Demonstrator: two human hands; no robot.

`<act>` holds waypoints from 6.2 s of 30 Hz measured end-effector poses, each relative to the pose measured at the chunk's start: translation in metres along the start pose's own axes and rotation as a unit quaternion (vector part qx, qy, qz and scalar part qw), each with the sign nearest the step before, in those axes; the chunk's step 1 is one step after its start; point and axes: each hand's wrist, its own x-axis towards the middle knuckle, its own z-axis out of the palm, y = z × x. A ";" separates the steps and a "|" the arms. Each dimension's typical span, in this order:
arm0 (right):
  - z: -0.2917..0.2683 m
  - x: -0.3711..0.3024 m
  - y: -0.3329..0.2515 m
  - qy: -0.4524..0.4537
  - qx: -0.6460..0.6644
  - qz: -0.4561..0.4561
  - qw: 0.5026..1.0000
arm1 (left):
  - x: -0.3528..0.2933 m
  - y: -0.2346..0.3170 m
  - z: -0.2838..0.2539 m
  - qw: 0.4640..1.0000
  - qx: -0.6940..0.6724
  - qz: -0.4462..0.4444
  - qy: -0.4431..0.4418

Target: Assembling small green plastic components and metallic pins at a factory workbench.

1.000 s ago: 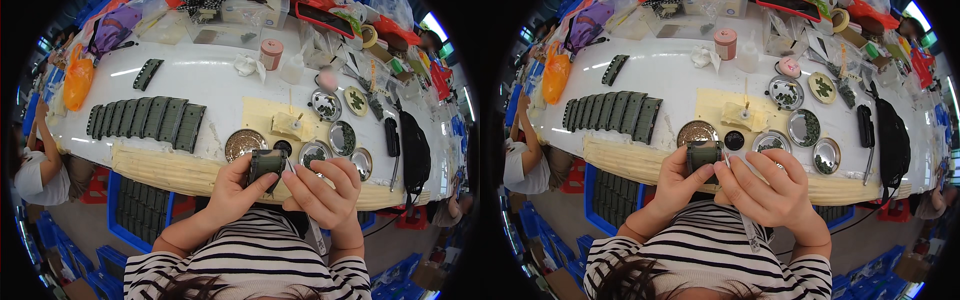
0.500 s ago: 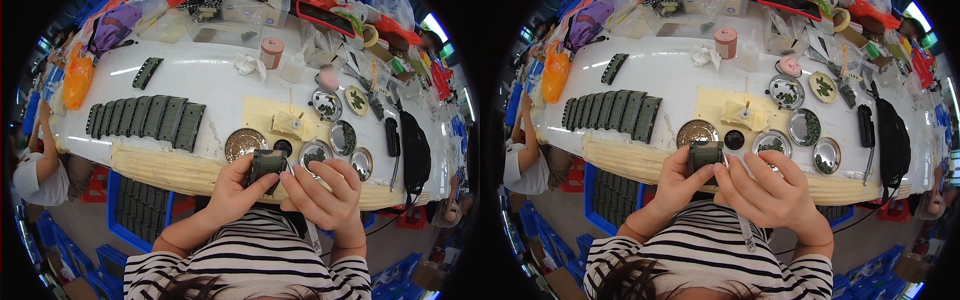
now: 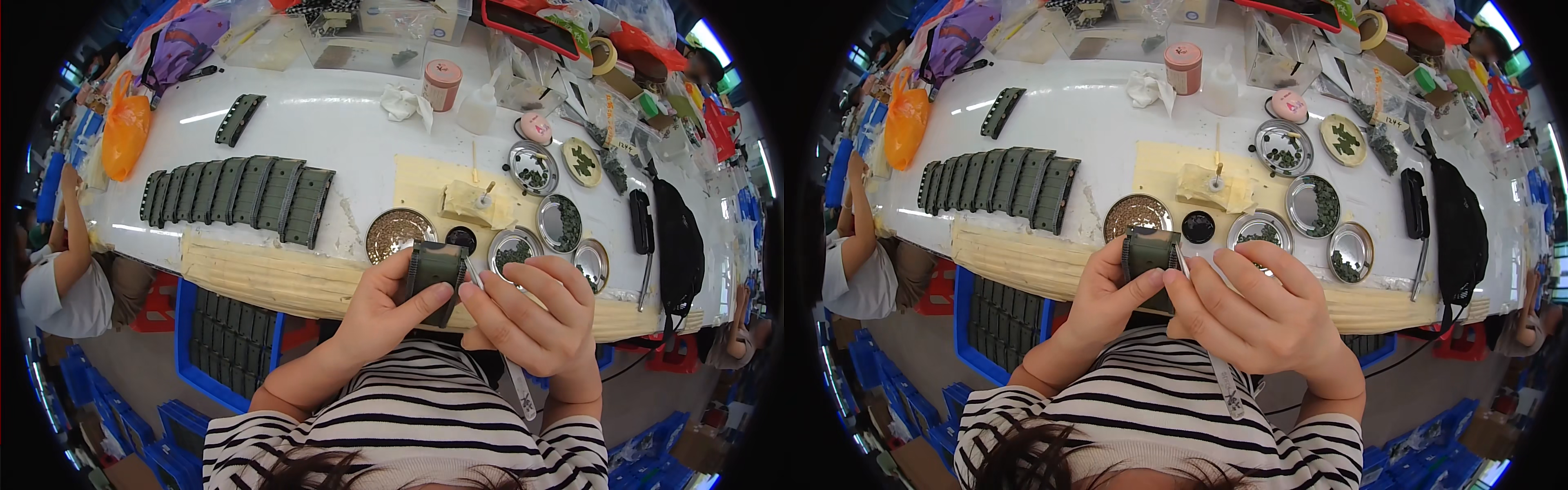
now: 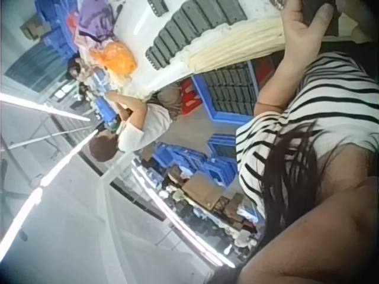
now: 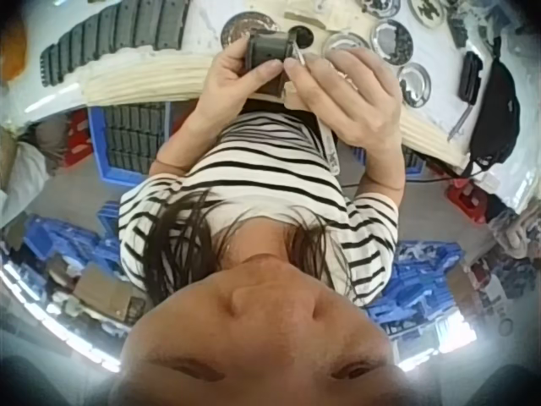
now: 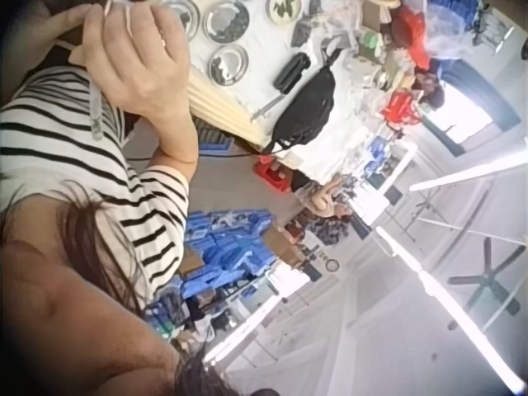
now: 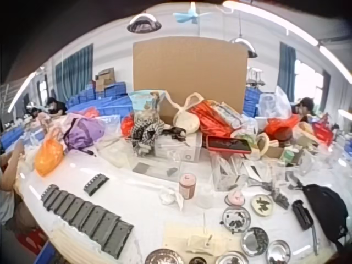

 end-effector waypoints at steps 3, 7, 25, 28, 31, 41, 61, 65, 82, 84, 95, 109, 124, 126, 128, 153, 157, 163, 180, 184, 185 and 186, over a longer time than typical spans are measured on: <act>-0.003 -0.002 0.004 0.018 0.076 0.018 0.997 | -0.001 0.003 0.000 0.997 -0.062 -0.041 0.002; -0.001 -0.002 0.014 0.023 0.154 0.030 0.987 | 0.000 0.008 -0.007 0.989 -0.100 -0.110 -0.024; 0.001 -0.002 0.017 0.003 0.176 -0.007 0.984 | -0.002 0.016 -0.008 0.985 -0.085 -0.145 -0.041; 0.002 -0.003 0.017 0.001 0.182 -0.010 0.983 | -0.002 0.016 -0.009 0.984 -0.091 -0.148 -0.050; 0.002 -0.003 0.015 -0.005 0.165 -0.018 0.986 | -0.002 0.016 -0.011 0.982 -0.092 -0.155 -0.049; 0.003 -0.003 0.012 -0.005 0.138 -0.012 0.990 | -0.002 0.018 -0.010 0.983 -0.091 -0.155 -0.040; 0.014 -0.004 0.017 0.050 0.198 -0.016 0.979 | 0.003 0.011 -0.009 0.990 -0.086 -0.098 -0.057; 0.005 -0.010 0.016 0.076 0.221 0.029 0.972 | 0.003 0.015 -0.007 0.986 -0.106 -0.124 -0.025; -0.028 -0.107 0.060 0.000 0.161 0.486 0.859 | 0.000 0.002 0.005 0.998 -0.005 -0.060 0.027; -0.028 -0.107 0.059 -0.011 0.153 0.506 0.849 | 0.000 0.001 0.004 0.998 -0.011 -0.059 0.018; -0.032 -0.105 0.060 -0.053 0.148 0.496 0.854 | -0.003 -0.001 0.001 0.997 -0.035 -0.067 0.013; -0.027 -0.087 0.043 0.118 0.304 0.495 0.805 | -0.004 0.001 0.010 0.999 0.031 0.035 -0.011; 0.022 -0.018 -0.008 0.067 0.467 0.299 0.829 | 0.004 0.000 0.007 0.991 -0.082 -0.084 -0.066; 0.021 -0.019 -0.006 0.073 0.443 0.264 0.854 | 0.006 -0.003 0.004 0.996 -0.007 -0.059 -0.072; 0.019 -0.019 -0.001 0.066 0.433 0.223 0.871 | 0.005 0.000 0.005 0.994 -0.035 -0.080 -0.067; 0.010 -0.021 0.009 0.083 0.259 0.104 0.956 | 0.003 0.011 0.012 0.996 0.056 0.004 -0.067; 0.020 -0.020 0.000 0.084 0.167 0.054 0.981 | 0.003 0.002 0.003 0.970 0.215 0.076 -0.080; 0.024 -0.017 0.000 0.073 0.143 0.042 0.986 | -0.003 0.009 0.006 0.954 0.279 0.075 -0.082; 0.027 -0.014 -0.001 0.061 0.138 0.034 0.988 | -0.002 0.004 0.004 0.930 0.334 0.133 -0.073; 0.029 -0.016 0.000 0.062 0.156 0.040 0.985 | -0.002 0.004 0.005 0.937 0.319 0.123 -0.076; 0.030 -0.016 0.001 0.066 0.163 0.039 0.984 | -0.001 0.004 0.005 0.938 0.314 0.124 -0.081; 0.030 -0.016 0.002 0.069 0.171 0.038 0.982 | -0.001 0.004 0.006 0.939 0.309 0.125 -0.086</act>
